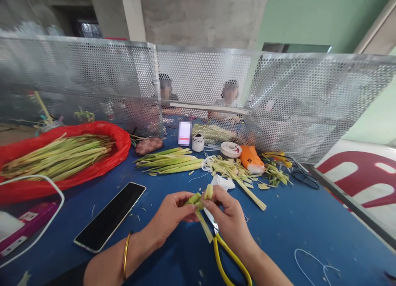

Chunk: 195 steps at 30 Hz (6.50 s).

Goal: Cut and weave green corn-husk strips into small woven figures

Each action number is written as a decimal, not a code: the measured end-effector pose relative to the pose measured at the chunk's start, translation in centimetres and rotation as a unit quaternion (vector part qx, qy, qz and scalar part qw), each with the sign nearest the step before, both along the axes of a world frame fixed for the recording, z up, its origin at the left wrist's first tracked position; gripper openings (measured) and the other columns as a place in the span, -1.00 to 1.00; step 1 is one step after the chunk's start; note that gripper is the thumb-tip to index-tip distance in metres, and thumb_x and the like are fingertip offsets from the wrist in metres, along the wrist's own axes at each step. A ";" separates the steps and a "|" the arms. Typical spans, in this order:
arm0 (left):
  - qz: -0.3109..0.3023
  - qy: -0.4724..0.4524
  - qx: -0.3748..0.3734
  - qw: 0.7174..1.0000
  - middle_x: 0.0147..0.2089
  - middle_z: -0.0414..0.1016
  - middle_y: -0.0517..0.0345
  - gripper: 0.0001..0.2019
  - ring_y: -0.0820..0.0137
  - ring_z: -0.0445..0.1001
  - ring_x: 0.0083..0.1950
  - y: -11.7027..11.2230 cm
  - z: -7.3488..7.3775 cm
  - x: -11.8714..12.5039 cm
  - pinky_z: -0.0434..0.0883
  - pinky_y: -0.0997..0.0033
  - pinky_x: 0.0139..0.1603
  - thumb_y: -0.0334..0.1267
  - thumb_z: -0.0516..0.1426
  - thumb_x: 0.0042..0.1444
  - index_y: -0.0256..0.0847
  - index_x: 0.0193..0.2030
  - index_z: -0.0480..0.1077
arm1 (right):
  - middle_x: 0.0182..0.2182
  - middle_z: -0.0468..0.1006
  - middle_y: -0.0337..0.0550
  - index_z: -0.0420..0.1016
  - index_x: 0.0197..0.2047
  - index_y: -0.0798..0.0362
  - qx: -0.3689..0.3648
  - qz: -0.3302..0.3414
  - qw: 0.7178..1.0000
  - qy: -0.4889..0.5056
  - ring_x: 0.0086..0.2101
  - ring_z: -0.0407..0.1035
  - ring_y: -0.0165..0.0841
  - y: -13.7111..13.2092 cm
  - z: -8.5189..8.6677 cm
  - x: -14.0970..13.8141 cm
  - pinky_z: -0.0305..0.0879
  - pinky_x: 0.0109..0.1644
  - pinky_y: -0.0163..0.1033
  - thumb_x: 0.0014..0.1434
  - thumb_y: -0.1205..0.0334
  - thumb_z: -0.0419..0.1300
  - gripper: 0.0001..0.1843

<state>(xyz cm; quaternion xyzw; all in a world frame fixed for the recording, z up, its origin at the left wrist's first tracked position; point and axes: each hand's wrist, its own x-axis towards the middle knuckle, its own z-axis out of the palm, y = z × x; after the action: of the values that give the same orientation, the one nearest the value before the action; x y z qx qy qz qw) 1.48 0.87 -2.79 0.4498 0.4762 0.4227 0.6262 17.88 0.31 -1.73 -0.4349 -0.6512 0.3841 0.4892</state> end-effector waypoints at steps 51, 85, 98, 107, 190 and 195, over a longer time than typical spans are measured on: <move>0.007 0.114 0.079 0.990 -0.53 0.50 0.24 -0.83 0.38 0.53 -0.48 -0.4 -1.2 0.6 0.43 0.43 -0.39 -0.45 0.21 -0.12 -0.20 -0.41 0.29 | -0.60 0.34 -0.31 0.26 -0.48 0.00 -0.034 -0.094 0.963 -0.252 -0.54 0.21 -0.39 -0.4 -1.1 -0.7 0.05 -0.45 -0.32 0.14 0.17 0.06 -0.81; -0.246 0.033 -0.070 0.966 -0.43 0.56 0.09 -0.58 0.52 0.40 -0.59 -1.5 0.3 0.2 0.28 0.54 -0.52 0.13 0.19 -0.01 -0.26 -0.33 0.42 | -0.57 0.43 -0.27 0.30 -0.46 0.03 -0.080 -0.038 0.996 -0.010 -0.55 0.35 -0.42 -0.4 0.1 -0.6 0.27 -0.43 -0.32 0.19 0.06 0.10 -0.73; -0.229 0.046 -0.105 0.967 -0.55 0.49 0.12 -0.62 0.49 0.37 -0.60 -1.8 0.2 0.6 0.29 0.50 -0.50 0.06 0.28 -0.13 -0.29 -0.48 0.47 | -0.48 0.55 -0.21 0.40 -0.35 0.03 -0.070 -0.031 0.996 -0.054 -0.43 0.47 -0.35 -0.8 -0.6 -1.1 0.36 -0.32 -0.29 0.25 0.15 0.05 -0.81; 0.060 -0.134 -0.091 0.985 -0.34 0.57 0.04 -0.66 0.41 0.54 -0.30 0.2 0.9 -0.5 0.43 0.45 -0.18 -0.05 0.29 -0.02 -0.29 -0.21 0.49 | -0.50 0.48 -0.15 0.36 -0.43 -0.02 0.225 -0.197 0.930 -0.215 -0.42 0.35 -0.27 -2.0 -0.1 -0.2 0.22 -0.24 -0.17 0.25 0.16 0.08 -0.78; -0.197 0.019 -0.059 0.978 -0.65 0.23 0.33 -0.77 0.61 0.00 -0.65 -1.2 1.4 -0.2 -0.13 0.47 -0.59 -0.11 0.20 -0.01 -0.28 -0.40 0.43 | -0.63 0.41 -0.25 0.41 -0.51 0.07 -0.146 -0.080 0.984 0.070 -0.58 0.27 -0.40 0.6 -0.9 0.4 0.23 -0.43 -0.26 -0.01 -0.04 0.30 -0.66; -0.223 0.017 -0.086 0.971 -0.59 0.34 0.23 -0.58 0.60 0.06 -0.66 -1.5 1.2 0.2 -0.04 0.48 -0.59 0.09 0.08 0.06 -0.29 -0.44 0.39 | -0.21 0.55 -0.06 0.58 -0.19 -0.03 0.056 -0.138 0.976 -0.159 -0.19 0.40 -0.19 0.8 0.5 1.6 0.28 -0.10 -0.12 0.08 0.05 0.23 -0.73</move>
<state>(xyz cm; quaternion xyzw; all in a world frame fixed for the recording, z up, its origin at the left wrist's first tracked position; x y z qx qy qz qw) 1.65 -0.62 -1.59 0.4964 0.4092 0.2223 0.7326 19.48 1.10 -1.23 -0.5478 -0.6750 0.2016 0.4512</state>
